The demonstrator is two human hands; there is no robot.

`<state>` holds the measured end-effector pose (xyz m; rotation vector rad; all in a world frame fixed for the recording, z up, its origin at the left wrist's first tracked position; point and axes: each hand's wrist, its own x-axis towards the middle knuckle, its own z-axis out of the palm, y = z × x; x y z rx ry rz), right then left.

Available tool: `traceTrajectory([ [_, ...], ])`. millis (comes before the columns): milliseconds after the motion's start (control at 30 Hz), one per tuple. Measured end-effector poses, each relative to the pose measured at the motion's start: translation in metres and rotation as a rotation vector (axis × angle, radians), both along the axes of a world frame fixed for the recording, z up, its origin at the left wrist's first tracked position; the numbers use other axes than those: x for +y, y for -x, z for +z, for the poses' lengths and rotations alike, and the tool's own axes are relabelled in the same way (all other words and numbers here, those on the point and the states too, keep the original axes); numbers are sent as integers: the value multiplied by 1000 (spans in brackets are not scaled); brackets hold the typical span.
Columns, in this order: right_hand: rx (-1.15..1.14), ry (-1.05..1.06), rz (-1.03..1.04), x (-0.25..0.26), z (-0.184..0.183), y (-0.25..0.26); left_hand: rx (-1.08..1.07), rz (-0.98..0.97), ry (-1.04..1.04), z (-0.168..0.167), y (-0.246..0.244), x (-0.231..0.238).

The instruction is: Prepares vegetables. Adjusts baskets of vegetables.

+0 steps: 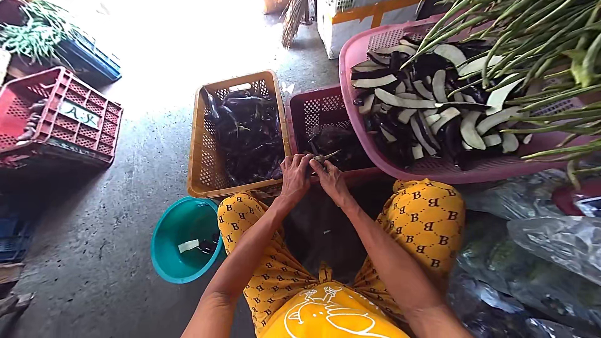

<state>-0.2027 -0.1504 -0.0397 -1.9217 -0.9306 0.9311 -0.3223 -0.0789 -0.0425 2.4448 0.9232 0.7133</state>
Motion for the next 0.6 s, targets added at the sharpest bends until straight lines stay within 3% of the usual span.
traceTrajectory([
  [167,34,32,20,-13,12,4,-28,21,-54,-1,-6,-5],
  [367,32,-23,-31,-2,-17,2,-35,70,-113,-17,-14,2],
  [600,316,-45,-111,0,1,7,-48,58,-151,-14,-14,1],
])
